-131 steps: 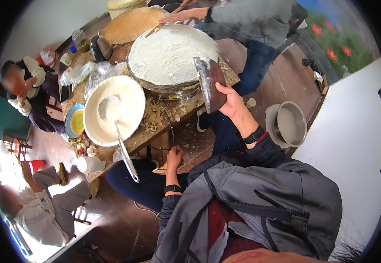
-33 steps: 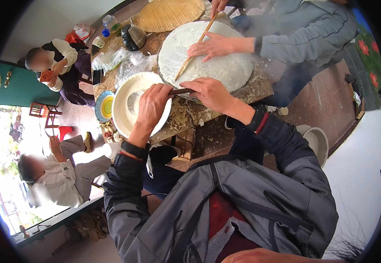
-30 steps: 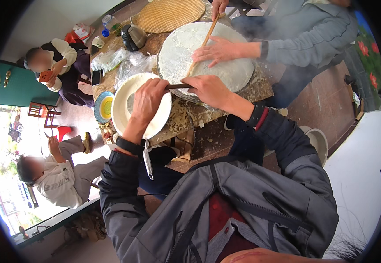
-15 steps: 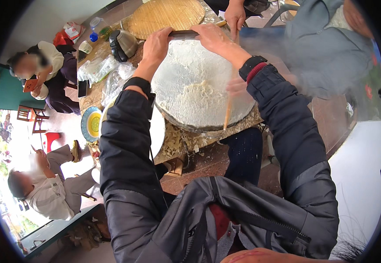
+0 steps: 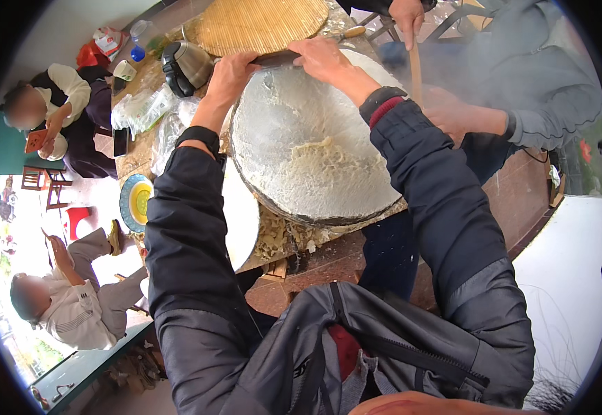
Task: The person pours batter onto a hot griddle, spreads it into a thin circle, cooks it, then flips and removes the crepe. The process repeats with a second crepe being prepared and cooked in the same manner.
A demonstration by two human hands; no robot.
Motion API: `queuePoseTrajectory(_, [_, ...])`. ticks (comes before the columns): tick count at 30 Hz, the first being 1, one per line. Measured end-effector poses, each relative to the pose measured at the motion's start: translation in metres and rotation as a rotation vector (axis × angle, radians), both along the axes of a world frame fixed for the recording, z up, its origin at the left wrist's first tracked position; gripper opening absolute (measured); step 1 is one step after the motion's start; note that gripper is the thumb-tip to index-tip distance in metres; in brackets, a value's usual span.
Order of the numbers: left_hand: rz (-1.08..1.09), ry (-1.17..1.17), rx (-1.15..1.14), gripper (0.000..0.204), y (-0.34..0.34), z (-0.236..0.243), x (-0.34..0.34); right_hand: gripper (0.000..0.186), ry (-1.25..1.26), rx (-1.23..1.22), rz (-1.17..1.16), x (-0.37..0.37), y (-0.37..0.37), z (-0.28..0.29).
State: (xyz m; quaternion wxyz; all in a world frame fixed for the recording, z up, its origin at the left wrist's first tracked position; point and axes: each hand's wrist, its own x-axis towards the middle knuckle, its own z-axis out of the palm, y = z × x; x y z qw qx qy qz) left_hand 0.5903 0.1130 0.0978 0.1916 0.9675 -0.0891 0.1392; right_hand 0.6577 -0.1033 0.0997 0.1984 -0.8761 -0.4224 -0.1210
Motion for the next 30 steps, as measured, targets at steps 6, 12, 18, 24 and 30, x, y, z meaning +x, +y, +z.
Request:
queuePoseTrajectory(6, [-0.026, -0.041, -0.072, 0.029, 0.001, 0.001, -0.036, 0.019, 0.063, -0.027, 0.054, -0.023, 0.001, 0.004])
queuePoseTrajectory(12, [0.008, 0.019, -0.074, 0.024, -0.011, 0.006, -0.087, 0.017, 0.111, -0.062, 0.097, -0.063, -0.006, 0.011])
queuePoseTrajectory(18, [0.016, 0.001, -0.058, 0.017, -0.030, 0.010, -0.147, 0.011, 0.117, -0.073, 0.140, -0.112, -0.017, 0.012])
queuePoseTrajectory(24, [0.024, -0.003, -0.082, 0.022, -0.052, 0.013, -0.196, 0.009, 0.113, -0.021, 0.175, -0.156, -0.040, 0.009])
queuePoseTrajectory(30, [0.022, 0.026, -0.089, 0.022, -0.073, 0.015, -0.230, 0.008, 0.094, 0.000, 0.192, -0.187, -0.059, 0.004])
